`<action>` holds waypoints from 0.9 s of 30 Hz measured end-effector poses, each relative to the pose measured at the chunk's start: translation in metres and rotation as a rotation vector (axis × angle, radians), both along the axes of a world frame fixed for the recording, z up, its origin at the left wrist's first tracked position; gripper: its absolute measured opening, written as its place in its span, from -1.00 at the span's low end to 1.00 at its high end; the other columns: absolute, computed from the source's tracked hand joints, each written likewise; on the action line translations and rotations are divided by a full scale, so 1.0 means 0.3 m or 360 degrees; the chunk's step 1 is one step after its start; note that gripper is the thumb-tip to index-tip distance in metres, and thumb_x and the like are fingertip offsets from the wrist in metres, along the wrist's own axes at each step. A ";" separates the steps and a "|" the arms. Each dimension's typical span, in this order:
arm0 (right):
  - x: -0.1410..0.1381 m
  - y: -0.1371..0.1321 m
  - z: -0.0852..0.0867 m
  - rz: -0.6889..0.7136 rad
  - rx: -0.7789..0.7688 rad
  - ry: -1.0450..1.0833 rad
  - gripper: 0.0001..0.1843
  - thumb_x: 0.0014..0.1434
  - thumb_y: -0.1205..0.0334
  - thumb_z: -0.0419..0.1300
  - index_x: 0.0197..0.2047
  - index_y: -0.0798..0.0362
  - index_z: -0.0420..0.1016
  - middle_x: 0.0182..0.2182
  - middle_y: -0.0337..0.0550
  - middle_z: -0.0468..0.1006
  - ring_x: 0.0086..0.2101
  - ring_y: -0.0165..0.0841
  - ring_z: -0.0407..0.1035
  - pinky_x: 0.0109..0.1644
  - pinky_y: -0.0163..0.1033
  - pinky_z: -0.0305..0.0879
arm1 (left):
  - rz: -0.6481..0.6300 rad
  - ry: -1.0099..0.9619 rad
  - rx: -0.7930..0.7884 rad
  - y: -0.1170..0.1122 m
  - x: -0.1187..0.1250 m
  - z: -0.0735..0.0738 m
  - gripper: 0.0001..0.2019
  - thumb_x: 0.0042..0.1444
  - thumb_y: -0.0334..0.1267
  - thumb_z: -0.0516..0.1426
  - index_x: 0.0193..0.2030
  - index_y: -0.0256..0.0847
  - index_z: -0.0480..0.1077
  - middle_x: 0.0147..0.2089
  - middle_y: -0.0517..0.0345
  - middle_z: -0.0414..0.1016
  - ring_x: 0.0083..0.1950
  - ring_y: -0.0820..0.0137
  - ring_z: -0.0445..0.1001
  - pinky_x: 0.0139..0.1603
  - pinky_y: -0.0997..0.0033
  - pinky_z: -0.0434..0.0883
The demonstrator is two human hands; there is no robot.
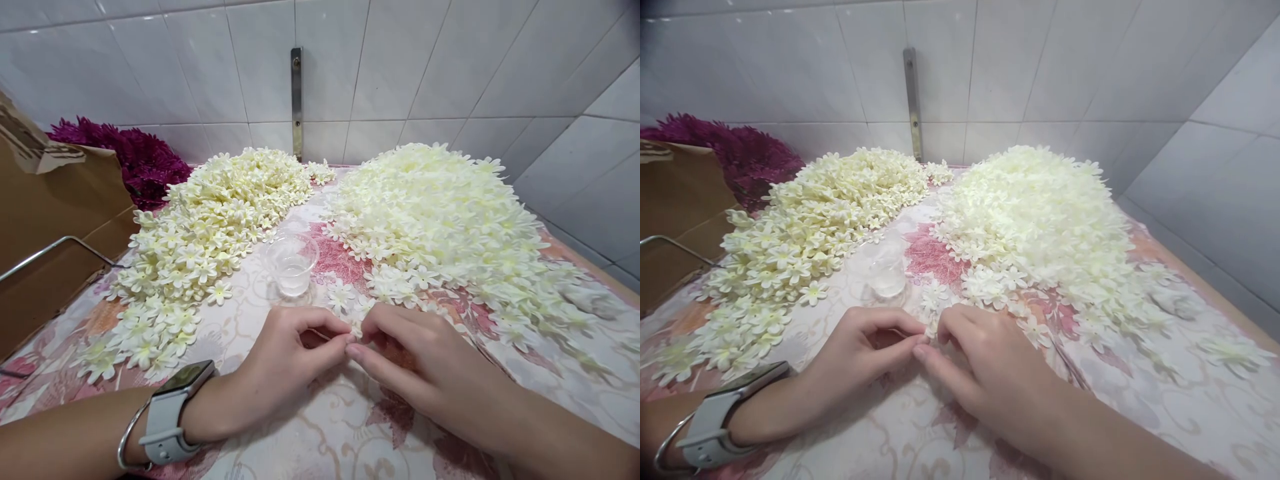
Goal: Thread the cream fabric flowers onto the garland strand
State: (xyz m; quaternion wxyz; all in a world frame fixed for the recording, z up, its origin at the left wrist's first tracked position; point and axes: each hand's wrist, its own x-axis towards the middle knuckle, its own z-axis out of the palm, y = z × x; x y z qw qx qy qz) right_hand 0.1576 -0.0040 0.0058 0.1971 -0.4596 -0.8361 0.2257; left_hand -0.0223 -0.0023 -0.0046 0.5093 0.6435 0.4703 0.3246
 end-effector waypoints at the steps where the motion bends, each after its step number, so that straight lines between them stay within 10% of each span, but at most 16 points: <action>1: -0.008 -0.005 -0.001 -0.0004 -0.0047 0.0030 -0.75 0.22 0.20 0.05 -0.49 0.05 0.31 -0.58 -0.27 0.37 -0.57 -0.45 0.23 -0.49 -0.35 0.10 | -0.0028 0.0010 0.0053 0.000 -0.001 0.002 -0.89 0.04 -0.37 0.16 -0.38 -0.22 0.55 -0.38 0.16 0.59 -0.35 0.41 0.47 -0.35 0.52 0.35; 10: 0.017 0.011 0.000 0.0020 -0.0200 0.0192 -0.75 0.21 0.31 -0.01 -0.49 0.05 0.36 -0.59 -0.28 0.38 -0.56 -0.45 0.22 -0.48 -0.34 0.08 | -0.0093 0.0084 0.0287 0.004 -0.003 0.002 -0.89 0.07 -0.37 0.18 -0.29 -0.24 0.55 -0.29 0.16 0.59 -0.28 0.44 0.49 -0.28 0.53 0.37; 19: 0.037 0.047 -0.012 0.0166 -0.0857 0.0626 -0.69 0.19 0.08 0.11 -0.51 0.06 0.34 -0.55 -0.29 0.31 -0.49 -0.45 0.21 -0.45 -0.37 0.11 | -0.0125 0.0040 0.0168 0.002 -0.007 0.005 -0.89 0.09 -0.32 0.17 -0.41 -0.25 0.50 -0.43 0.23 0.49 -0.40 0.51 0.38 -0.40 0.56 0.27; 24: 0.058 0.069 -0.003 0.0135 -0.0713 0.0468 -0.69 0.22 0.10 0.06 -0.50 0.04 0.35 -0.58 -0.28 0.31 -0.53 -0.44 0.20 -0.49 -0.36 0.10 | -0.0021 0.0004 -0.0027 -0.002 -0.002 0.019 -0.88 0.07 -0.36 0.14 -0.46 -0.26 0.45 -0.49 0.24 0.41 -0.45 0.51 0.33 -0.46 0.57 0.25; 27: 0.086 0.087 -0.008 -0.0158 -0.0171 0.0147 -0.60 0.18 0.04 0.08 -0.61 0.04 0.24 -0.67 -0.30 0.23 -0.62 -0.45 0.12 -0.56 -0.34 -0.01 | 0.0046 -0.0063 -0.0210 0.002 -0.001 0.018 -0.88 0.07 -0.33 0.13 -0.46 -0.25 0.41 -0.51 0.25 0.38 -0.49 0.52 0.28 -0.53 0.57 0.22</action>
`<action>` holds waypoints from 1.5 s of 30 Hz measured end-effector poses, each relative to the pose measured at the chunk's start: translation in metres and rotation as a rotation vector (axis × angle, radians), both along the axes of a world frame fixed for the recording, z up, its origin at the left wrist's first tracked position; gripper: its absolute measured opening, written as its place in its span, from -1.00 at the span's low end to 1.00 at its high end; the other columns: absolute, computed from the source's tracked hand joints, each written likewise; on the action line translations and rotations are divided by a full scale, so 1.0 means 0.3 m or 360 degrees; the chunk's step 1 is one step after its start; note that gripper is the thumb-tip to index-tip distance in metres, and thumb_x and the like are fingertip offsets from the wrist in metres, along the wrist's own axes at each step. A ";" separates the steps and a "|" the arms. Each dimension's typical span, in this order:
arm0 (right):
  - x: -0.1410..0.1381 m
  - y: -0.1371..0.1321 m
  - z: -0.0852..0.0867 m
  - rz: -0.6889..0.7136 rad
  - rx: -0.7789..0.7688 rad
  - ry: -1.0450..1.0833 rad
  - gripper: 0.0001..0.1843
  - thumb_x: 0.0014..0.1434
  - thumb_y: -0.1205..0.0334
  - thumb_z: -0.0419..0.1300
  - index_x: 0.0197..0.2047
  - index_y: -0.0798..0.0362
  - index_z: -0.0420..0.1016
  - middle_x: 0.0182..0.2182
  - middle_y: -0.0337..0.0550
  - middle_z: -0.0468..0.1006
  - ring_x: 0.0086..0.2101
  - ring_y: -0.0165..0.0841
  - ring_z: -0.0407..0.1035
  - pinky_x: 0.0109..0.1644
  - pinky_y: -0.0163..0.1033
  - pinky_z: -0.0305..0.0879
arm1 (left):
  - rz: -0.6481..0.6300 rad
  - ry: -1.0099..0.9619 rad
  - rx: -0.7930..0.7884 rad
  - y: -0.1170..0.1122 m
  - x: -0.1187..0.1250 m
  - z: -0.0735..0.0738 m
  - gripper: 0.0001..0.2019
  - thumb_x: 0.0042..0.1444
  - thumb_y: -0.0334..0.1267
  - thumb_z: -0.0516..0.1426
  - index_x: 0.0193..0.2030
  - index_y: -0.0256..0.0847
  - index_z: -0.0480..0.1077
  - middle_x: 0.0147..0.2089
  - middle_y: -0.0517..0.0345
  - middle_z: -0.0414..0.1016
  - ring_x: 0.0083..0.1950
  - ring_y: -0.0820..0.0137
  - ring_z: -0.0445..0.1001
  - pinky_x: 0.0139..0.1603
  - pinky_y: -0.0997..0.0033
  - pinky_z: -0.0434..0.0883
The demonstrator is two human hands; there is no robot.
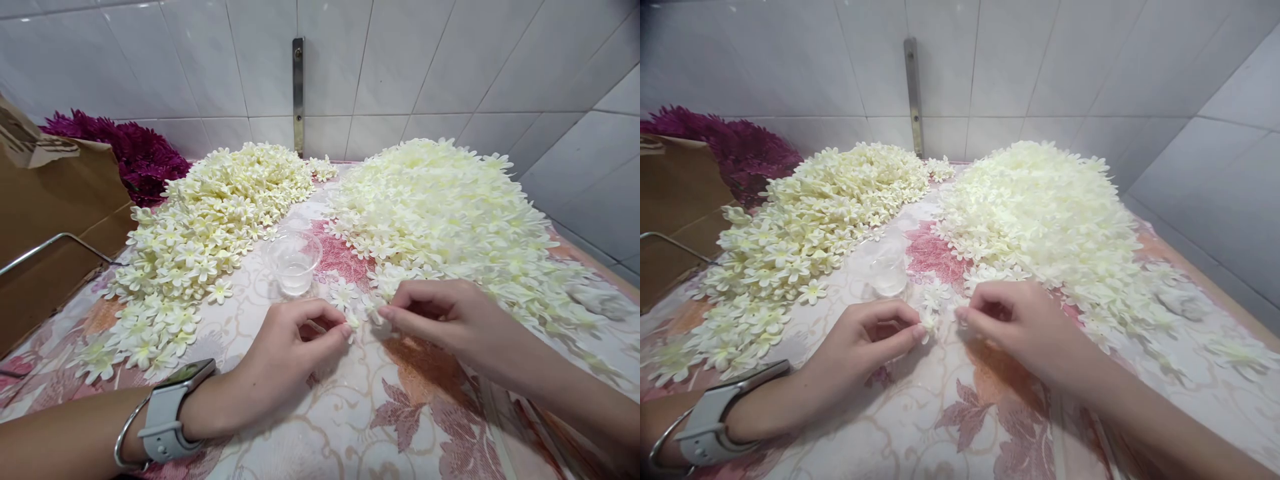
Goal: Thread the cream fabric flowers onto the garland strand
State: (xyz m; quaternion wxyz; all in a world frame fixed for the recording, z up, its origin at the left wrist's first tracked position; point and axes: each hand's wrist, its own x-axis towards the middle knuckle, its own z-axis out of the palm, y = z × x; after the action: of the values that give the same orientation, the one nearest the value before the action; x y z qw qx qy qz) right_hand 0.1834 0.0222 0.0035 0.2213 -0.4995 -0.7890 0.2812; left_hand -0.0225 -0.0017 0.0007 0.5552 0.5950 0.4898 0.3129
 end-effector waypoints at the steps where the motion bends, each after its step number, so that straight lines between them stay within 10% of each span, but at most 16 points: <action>1: 0.007 0.003 -0.003 -0.0118 0.0267 -0.0130 -0.58 0.16 0.03 0.10 -0.64 0.04 0.20 -0.69 -0.30 0.20 -0.64 -0.46 0.09 -0.57 -0.32 -0.04 | 0.0001 -0.0011 -0.0020 0.001 0.000 -0.002 -0.88 0.08 -0.32 0.13 -0.45 -0.24 0.41 -0.51 0.25 0.38 -0.50 0.52 0.27 -0.54 0.57 0.21; 4: 0.003 -0.011 -0.007 -0.0205 0.0753 -0.0279 -0.58 0.17 0.05 0.11 -0.63 0.04 0.17 -0.69 -0.30 0.20 -0.65 -0.47 0.07 -0.56 -0.32 -0.06 | -0.0039 0.0025 0.0072 0.005 -0.001 -0.007 -0.87 0.08 -0.32 0.14 -0.46 -0.25 0.44 -0.50 0.24 0.41 -0.48 0.52 0.29 -0.50 0.57 0.22; 9: -0.053 -0.065 0.000 0.0253 0.0189 -0.0011 -0.73 0.23 0.15 0.09 -0.49 0.05 0.32 -0.58 -0.29 0.36 -0.56 -0.47 0.22 -0.49 -0.38 0.08 | -0.0151 0.0088 0.0282 0.006 -0.004 -0.012 -0.85 0.09 -0.33 0.15 -0.46 -0.26 0.49 -0.50 0.22 0.45 -0.46 0.50 0.32 -0.44 0.54 0.23; 20: -0.043 -0.035 0.024 0.0379 -0.0462 0.0332 -0.74 0.22 0.16 0.09 -0.49 0.05 0.36 -0.52 -0.27 0.36 -0.46 -0.43 0.26 -0.41 -0.35 0.14 | -0.0266 0.0048 0.0319 0.008 -0.009 -0.002 -0.82 0.13 -0.39 0.11 -0.48 -0.25 0.43 -0.49 0.26 0.37 -0.44 0.52 0.27 -0.42 0.55 0.20; 28: 0.006 -0.010 0.024 -0.0168 0.0449 -0.0098 -0.70 0.18 0.14 0.09 -0.56 0.02 0.25 -0.65 -0.28 0.30 -0.62 -0.44 0.12 -0.54 -0.29 0.02 | -0.0013 -0.0015 -0.0006 -0.002 -0.001 -0.001 -0.85 0.09 -0.23 0.15 -0.43 -0.23 0.43 -0.49 0.25 0.40 -0.51 0.52 0.27 -0.56 0.57 0.22; 35: -0.061 -0.070 0.009 0.0287 0.0195 0.0004 -0.77 0.25 0.27 0.03 -0.45 0.04 0.33 -0.54 -0.27 0.38 -0.52 -0.46 0.25 -0.44 -0.34 0.12 | -0.0078 0.0138 0.0220 0.005 0.000 -0.011 -0.87 0.07 -0.27 0.17 -0.40 -0.24 0.52 -0.43 0.16 0.54 -0.41 0.43 0.43 -0.43 0.52 0.33; 40: -0.026 -0.043 0.015 0.0022 0.0544 -0.0099 -0.76 0.19 0.31 0.01 -0.52 0.04 0.27 -0.61 -0.27 0.33 -0.60 -0.45 0.19 -0.51 -0.32 0.06 | -0.0110 0.0274 0.0624 -0.007 -0.010 0.006 -0.87 0.09 -0.26 0.18 -0.25 -0.20 0.53 -0.30 0.09 0.58 -0.31 0.38 0.50 -0.28 0.47 0.40; 45: 0.009 -0.012 0.018 -0.0151 0.0751 -0.0183 -0.71 0.20 0.13 0.04 -0.53 0.01 0.27 -0.63 -0.25 0.33 -0.64 -0.42 0.17 -0.55 -0.28 0.07 | -0.0051 0.0734 0.0893 -0.016 -0.178 0.121 -0.71 0.02 -0.07 0.20 -0.12 -0.07 0.50 -0.20 -0.02 0.56 -0.12 0.19 0.49 -0.17 0.31 0.41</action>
State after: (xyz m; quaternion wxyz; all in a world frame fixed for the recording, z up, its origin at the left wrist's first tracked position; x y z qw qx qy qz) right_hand 0.1860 0.0185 0.0089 0.2996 -0.4855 -0.8198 0.0497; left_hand -0.0759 -0.0065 0.0371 0.2500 0.7867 0.4877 0.2840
